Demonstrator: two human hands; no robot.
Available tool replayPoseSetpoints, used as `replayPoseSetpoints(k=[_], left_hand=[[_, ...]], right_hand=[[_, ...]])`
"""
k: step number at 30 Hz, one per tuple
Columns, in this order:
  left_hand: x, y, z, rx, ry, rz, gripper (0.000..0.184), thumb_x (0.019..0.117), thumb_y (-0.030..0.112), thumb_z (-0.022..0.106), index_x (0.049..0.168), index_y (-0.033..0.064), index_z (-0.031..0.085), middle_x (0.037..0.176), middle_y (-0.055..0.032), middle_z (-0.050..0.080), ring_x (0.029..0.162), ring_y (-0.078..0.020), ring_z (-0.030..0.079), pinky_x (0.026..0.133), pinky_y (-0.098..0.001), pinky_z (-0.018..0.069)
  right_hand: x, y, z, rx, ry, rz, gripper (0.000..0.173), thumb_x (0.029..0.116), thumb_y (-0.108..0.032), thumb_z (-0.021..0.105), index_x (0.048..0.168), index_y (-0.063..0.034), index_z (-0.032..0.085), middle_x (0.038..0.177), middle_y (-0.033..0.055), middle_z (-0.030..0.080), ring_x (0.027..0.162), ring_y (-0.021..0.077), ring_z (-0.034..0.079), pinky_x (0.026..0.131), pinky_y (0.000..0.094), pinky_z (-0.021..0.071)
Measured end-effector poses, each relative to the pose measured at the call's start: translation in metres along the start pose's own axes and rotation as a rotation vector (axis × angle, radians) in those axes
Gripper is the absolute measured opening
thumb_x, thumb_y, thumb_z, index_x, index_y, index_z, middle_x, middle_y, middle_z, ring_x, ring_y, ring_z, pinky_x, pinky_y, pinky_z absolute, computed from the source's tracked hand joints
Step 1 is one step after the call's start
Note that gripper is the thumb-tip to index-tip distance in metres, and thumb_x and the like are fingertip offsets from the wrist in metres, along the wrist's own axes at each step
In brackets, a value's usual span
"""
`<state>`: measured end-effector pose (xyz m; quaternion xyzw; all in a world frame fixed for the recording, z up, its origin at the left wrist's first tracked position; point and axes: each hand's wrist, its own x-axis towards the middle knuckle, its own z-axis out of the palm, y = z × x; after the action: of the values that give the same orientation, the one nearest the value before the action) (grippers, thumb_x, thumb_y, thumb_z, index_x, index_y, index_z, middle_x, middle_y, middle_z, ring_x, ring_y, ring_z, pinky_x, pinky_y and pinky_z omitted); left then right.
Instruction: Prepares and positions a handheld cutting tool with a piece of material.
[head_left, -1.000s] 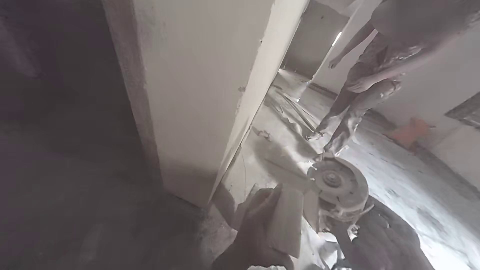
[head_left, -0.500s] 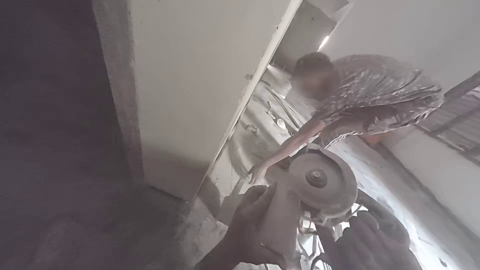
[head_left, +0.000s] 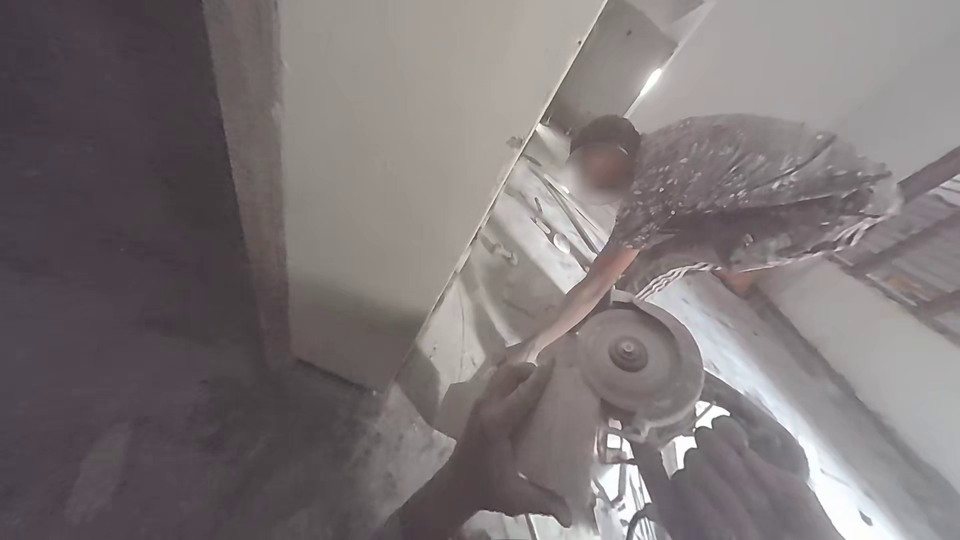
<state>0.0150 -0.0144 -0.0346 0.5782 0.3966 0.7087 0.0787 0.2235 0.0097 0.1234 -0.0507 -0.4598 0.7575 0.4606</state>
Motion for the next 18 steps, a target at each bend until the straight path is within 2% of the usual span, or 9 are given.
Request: replayPoseSetpoints(k=[2,6,9,12,16,18], left_hand=[[0.001,-0.001,0.000,-0.015,-0.002,0.005,0.123,0.0554,0.083,0.078,0.149,0.0081,0.052,0.131,-0.0138,0.062,0.121,-0.0205,0.058,0.102,-0.0356,0.0532],[0.003,-0.002,0.001,-0.026,-0.006,0.014,0.122,0.0576,0.085,0.075,0.148,0.0060,0.053,0.131,-0.0145,0.063,0.120,-0.0206,0.059,0.101,-0.0354,0.0533],[0.004,-0.002,0.001,-0.049,-0.014,0.017,0.121,0.0589,0.083,0.076,0.148,0.0053,0.053,0.131,-0.0148,0.062,0.121,-0.0204,0.059,0.102,-0.0345,0.0530],[0.006,-0.004,0.001,-0.047,-0.026,0.012,0.120,0.0600,0.084,0.074,0.149,0.0056,0.052,0.130,-0.0146,0.063,0.118,-0.0202,0.060,0.100,-0.0346,0.0532],[0.007,-0.004,0.000,-0.030,-0.022,0.009,0.120,0.0605,0.085,0.073,0.149,0.0055,0.052,0.131,-0.0143,0.063,0.120,-0.0197,0.060,0.101,-0.0346,0.0529],[0.007,-0.005,0.000,-0.044,-0.012,0.013,0.119,0.0619,0.085,0.072,0.148,0.0043,0.053,0.131,-0.0153,0.063,0.120,-0.0202,0.060,0.102,-0.0347,0.0528]], right_hand=[[-0.002,0.000,0.009,-0.024,0.049,-0.007,0.020,0.0989,-0.018,0.053,0.084,-0.0115,0.064,0.057,-0.0080,0.047,0.046,0.0033,0.049,0.045,0.0188,0.0419],[-0.003,-0.003,0.002,-0.031,0.014,0.007,0.014,0.0975,-0.016,0.053,0.090,-0.0113,0.064,0.061,-0.0069,0.047,0.048,0.0055,0.048,0.047,0.0215,0.0417],[-0.005,-0.006,0.002,-0.012,0.046,0.037,0.018,0.0976,-0.017,0.055,0.083,-0.0108,0.064,0.059,-0.0059,0.047,0.047,0.0060,0.049,0.046,0.0219,0.0422],[-0.005,-0.006,0.007,-0.089,0.092,0.018,0.023,0.0977,-0.017,0.053,0.078,-0.0125,0.063,0.057,-0.0079,0.045,0.046,0.0027,0.048,0.045,0.0176,0.0404],[-0.005,-0.004,0.006,-0.080,0.052,0.030,0.017,0.0978,-0.019,0.055,0.089,-0.0114,0.068,0.060,-0.0085,0.048,0.048,0.0022,0.049,0.046,0.0173,0.0414],[-0.006,-0.004,0.003,-0.093,0.038,0.018,0.014,0.0975,-0.017,0.053,0.093,-0.0111,0.065,0.061,-0.0080,0.046,0.048,0.0039,0.046,0.047,0.0203,0.0410]])
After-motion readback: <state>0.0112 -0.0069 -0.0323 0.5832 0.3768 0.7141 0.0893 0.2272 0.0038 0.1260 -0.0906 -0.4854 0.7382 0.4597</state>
